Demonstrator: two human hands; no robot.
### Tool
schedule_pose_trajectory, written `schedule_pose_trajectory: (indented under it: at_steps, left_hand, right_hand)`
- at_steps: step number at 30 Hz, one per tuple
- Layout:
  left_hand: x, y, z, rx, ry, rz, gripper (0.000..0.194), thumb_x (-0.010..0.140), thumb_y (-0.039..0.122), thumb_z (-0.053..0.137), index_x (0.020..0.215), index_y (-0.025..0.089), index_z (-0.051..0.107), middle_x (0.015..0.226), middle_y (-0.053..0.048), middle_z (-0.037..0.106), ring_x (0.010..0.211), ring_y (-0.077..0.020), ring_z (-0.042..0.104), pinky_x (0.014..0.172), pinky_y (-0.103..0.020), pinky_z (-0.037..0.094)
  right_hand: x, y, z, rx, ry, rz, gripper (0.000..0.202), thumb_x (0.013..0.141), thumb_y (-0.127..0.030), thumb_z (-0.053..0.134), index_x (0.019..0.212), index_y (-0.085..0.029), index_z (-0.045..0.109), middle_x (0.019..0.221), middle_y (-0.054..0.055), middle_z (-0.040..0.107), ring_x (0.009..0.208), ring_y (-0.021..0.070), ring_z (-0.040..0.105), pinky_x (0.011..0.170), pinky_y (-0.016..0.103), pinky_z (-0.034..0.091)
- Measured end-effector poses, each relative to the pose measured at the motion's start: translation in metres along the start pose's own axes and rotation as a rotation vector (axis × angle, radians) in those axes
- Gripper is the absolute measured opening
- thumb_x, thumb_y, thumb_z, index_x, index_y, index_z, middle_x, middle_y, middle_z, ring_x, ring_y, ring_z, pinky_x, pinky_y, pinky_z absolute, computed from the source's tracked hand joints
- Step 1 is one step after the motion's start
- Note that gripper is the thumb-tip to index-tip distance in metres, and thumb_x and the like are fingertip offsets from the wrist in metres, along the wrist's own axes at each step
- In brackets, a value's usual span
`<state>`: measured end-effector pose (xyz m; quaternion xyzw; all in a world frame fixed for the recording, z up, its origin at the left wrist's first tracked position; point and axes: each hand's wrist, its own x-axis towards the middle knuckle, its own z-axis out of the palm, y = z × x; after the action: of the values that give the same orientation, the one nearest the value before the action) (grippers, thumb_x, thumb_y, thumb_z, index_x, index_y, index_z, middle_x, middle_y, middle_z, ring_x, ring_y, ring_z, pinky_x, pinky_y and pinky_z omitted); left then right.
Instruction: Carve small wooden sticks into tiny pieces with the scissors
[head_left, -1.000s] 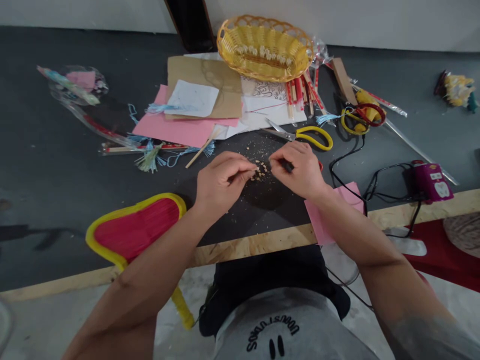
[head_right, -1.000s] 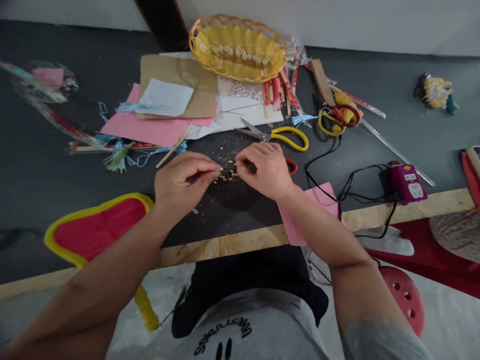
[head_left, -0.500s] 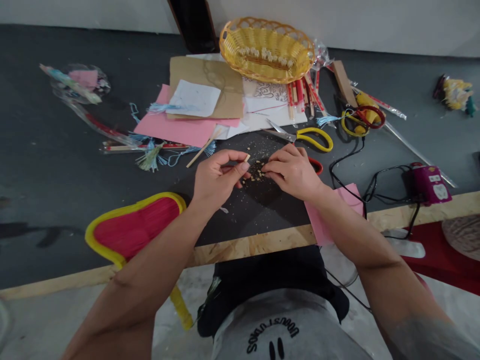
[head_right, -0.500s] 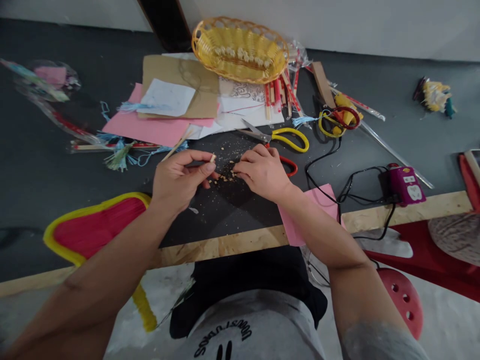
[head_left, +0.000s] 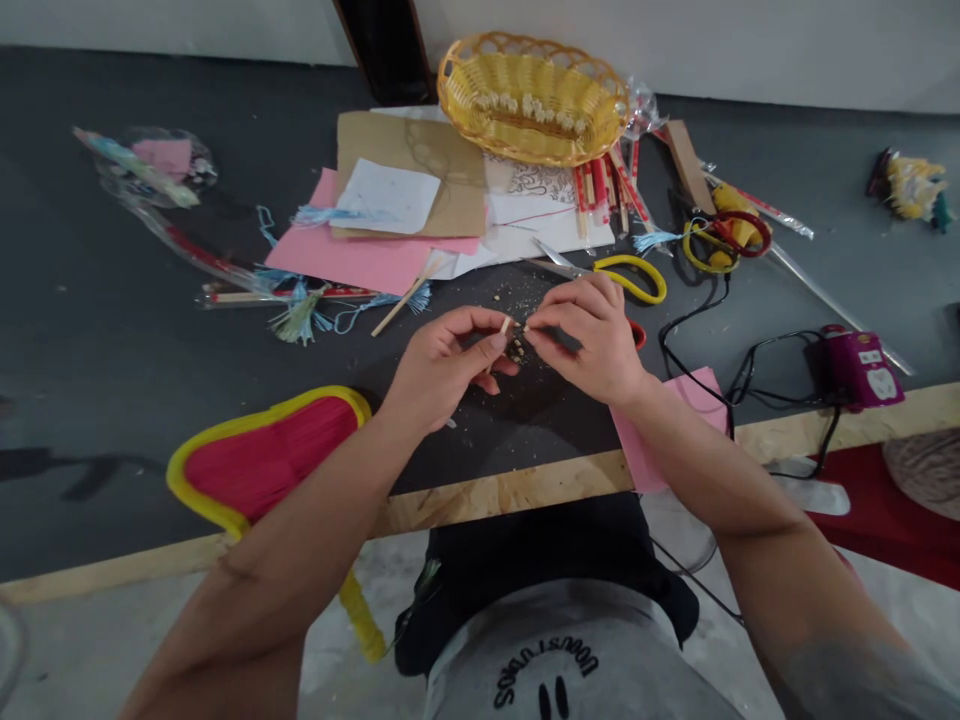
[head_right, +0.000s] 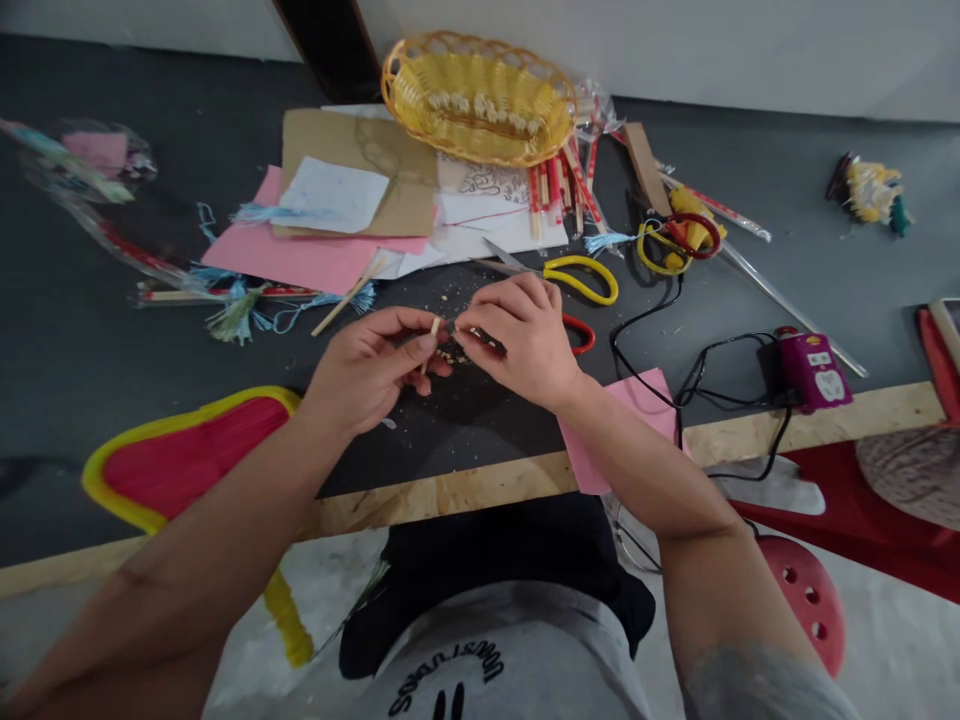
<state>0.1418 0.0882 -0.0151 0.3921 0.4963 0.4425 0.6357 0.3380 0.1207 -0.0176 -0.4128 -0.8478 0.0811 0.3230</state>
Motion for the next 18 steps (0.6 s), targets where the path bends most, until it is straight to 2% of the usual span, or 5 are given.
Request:
schedule_pose_trajectory:
  at_steps: [3,6,10,15,18]
  left_hand:
    - [-0.0042,0.0028,0.0028,-0.053,-0.101,-0.043,0.041,0.069,0.043,0.088,0.096,0.017,0.072,0.085,-0.002,0.072,0.061,-0.0137,0.072,0.041,-0.016,0.05]
    - [-0.0074,0.0046,0.0047,-0.098,-0.145,-0.06,0.041,0.068,0.044,0.089,0.096,0.018,0.072,0.083,-0.002,0.073,0.061,-0.0145,0.073,0.041,-0.017,0.052]
    - [-0.0096,0.0059,0.0054,-0.132,-0.168,-0.054,0.035,0.07,0.04,0.089,0.092,0.018,0.073,0.079,-0.001,0.072,0.061,-0.0152,0.074,0.041,-0.017,0.052]
    - [-0.0105,0.0067,0.0047,-0.161,-0.175,-0.063,0.03,0.07,0.038,0.089,0.087,0.018,0.074,0.076,0.001,0.072,0.058,-0.0144,0.073,0.04,-0.017,0.052]
    - [-0.0103,0.0063,0.004,-0.156,-0.164,-0.068,0.03,0.07,0.038,0.089,0.085,0.017,0.074,0.077,0.0,0.072,0.057,-0.0145,0.072,0.039,-0.017,0.051]
  right_hand:
    - [0.0003,-0.0041,-0.0009,0.037,0.11,-0.049,0.022,0.098,-0.039,0.058,0.088,-0.027,0.073,0.093,0.003,0.07,0.096,0.0225,0.058,0.09,0.042,0.04]
    - [-0.0003,-0.0061,-0.0007,0.049,0.13,-0.075,0.021,0.098,-0.041,0.059,0.089,-0.028,0.073,0.091,0.002,0.069,0.093,0.0221,0.058,0.09,0.043,0.04]
    - [-0.0014,-0.0058,-0.0009,0.058,0.135,-0.086,0.019,0.096,-0.044,0.063,0.088,-0.029,0.073,0.089,0.002,0.067,0.091,0.0213,0.058,0.09,0.043,0.04]
    - [-0.0023,-0.0024,-0.0005,0.1,0.207,-0.186,0.016,0.096,-0.042,0.065,0.089,-0.029,0.073,0.088,0.001,0.068,0.087,0.0193,0.058,0.086,0.041,0.042]
    - [-0.0019,-0.0008,-0.0002,0.088,0.183,-0.208,0.019,0.097,-0.042,0.063,0.088,-0.029,0.073,0.088,0.001,0.069,0.085,0.0186,0.058,0.085,0.041,0.042]
